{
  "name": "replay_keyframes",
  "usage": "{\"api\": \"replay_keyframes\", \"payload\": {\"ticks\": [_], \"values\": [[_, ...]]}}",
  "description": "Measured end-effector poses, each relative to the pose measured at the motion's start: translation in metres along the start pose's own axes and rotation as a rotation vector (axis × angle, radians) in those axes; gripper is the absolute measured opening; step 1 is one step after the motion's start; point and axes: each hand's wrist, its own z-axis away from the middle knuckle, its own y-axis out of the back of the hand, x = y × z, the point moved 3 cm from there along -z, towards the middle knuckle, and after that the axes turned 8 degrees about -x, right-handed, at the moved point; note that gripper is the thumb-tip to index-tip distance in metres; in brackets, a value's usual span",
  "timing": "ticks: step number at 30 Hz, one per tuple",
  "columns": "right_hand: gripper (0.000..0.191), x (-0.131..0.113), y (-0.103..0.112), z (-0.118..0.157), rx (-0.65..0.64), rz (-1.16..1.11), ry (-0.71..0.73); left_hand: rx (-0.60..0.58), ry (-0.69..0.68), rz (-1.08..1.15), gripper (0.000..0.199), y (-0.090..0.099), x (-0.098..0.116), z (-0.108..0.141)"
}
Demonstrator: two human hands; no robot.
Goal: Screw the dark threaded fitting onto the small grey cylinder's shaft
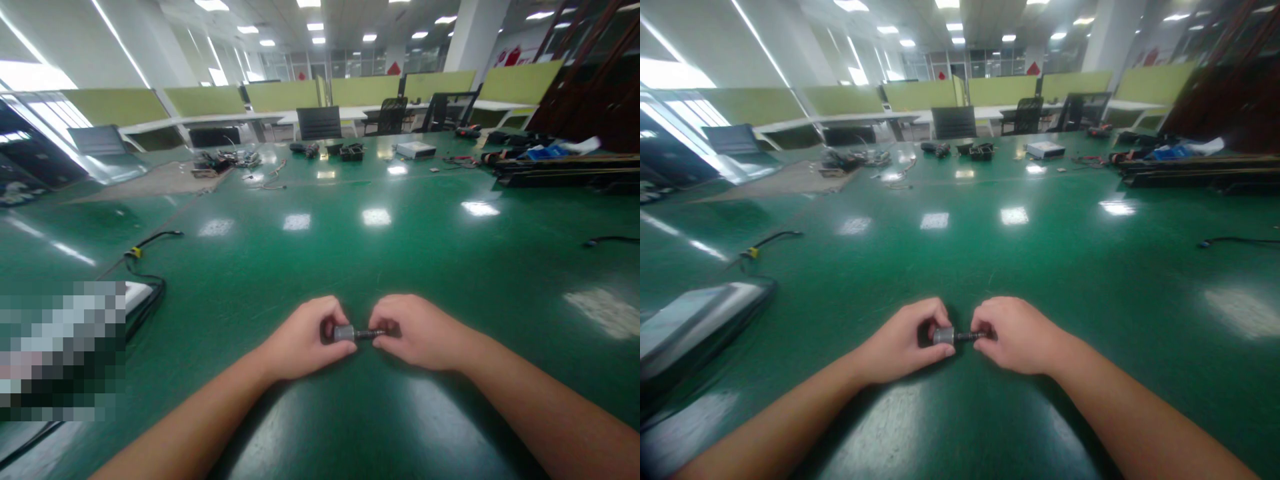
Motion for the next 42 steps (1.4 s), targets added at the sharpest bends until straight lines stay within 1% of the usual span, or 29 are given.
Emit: {"api": "replay_keyframes", "payload": {"ticks": [12,28,37,42], "values": [[0.009,0.005,0.003,0.005,-0.012,0.012,-0.028,-0.001,0.007,0.010,0.020,0.000,0.000,0.000],[0.011,0.006,0.007,0.007,-0.028,0.012,-0.066,-0.001,0.005,0.008,0.022,0.000,-0.002,0.001],[0.008,0.017,0.019,0.013,-0.066,0.086,-0.116,-0.016,0.012,0.009,0.023,0.001,-0.002,0.002],[0.009,0.020,0.021,0.012,-0.076,0.065,-0.132,-0.021,0.015,0.009,0.023,0.000,-0.001,0.002]]}}
